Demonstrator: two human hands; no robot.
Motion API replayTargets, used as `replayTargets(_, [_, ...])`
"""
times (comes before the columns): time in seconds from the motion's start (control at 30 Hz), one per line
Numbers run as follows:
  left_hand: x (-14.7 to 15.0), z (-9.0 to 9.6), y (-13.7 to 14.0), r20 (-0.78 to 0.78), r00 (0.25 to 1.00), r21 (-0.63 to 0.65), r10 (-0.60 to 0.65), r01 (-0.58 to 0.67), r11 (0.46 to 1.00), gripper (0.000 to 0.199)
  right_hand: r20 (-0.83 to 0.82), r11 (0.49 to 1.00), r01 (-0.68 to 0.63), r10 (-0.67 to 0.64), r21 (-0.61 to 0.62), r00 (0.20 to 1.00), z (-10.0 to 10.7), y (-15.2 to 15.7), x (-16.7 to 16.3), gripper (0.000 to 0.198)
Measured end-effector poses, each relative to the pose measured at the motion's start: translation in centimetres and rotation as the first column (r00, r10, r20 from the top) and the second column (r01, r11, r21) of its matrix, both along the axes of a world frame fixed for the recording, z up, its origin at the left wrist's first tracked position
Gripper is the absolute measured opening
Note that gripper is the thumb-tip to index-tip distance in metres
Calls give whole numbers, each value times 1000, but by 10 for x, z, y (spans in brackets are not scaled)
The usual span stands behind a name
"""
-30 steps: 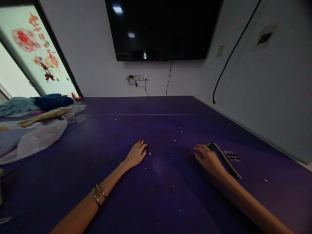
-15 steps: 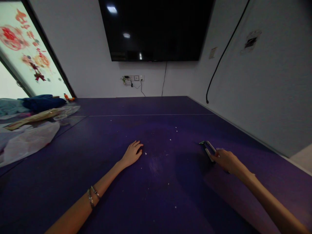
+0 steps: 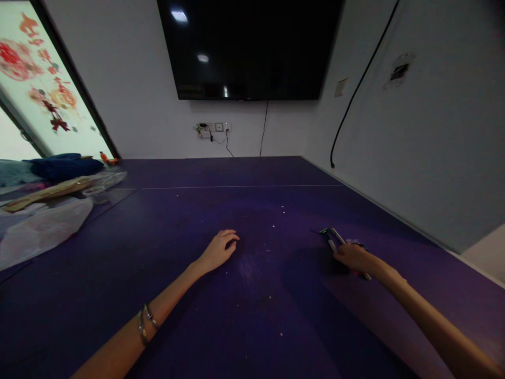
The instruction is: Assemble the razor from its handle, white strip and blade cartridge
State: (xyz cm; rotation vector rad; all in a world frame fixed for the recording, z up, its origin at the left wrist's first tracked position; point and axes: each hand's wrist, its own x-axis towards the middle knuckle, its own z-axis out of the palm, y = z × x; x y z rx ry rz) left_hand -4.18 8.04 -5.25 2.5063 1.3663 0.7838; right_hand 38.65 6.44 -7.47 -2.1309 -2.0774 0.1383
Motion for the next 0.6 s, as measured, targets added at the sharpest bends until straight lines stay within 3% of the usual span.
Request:
replayTargets(0.1, [5, 5, -3, 40, 999, -12, -11, 11, 1000, 23, -41, 986, -40, 34, -161, 999, 8, -2, -5, 36])
replayTargets(0.23, [21, 10, -5, 142, 990, -110, 13, 3, 994, 21, -35, 999, -35, 35, 5, 999, 21, -11, -31, 33])
replayTargets(0.37, [56, 14, -6, 260, 965, -250, -24, 91, 964, 22, -14, 978, -52, 56, 201, 998, 37, -32, -84, 30])
replayTargets(0.6, [116, 20, -10, 368, 930, -349, 24, 114, 930, 47, 161, 967, -132, 97, 218, 982, 62, -66, -162, 24])
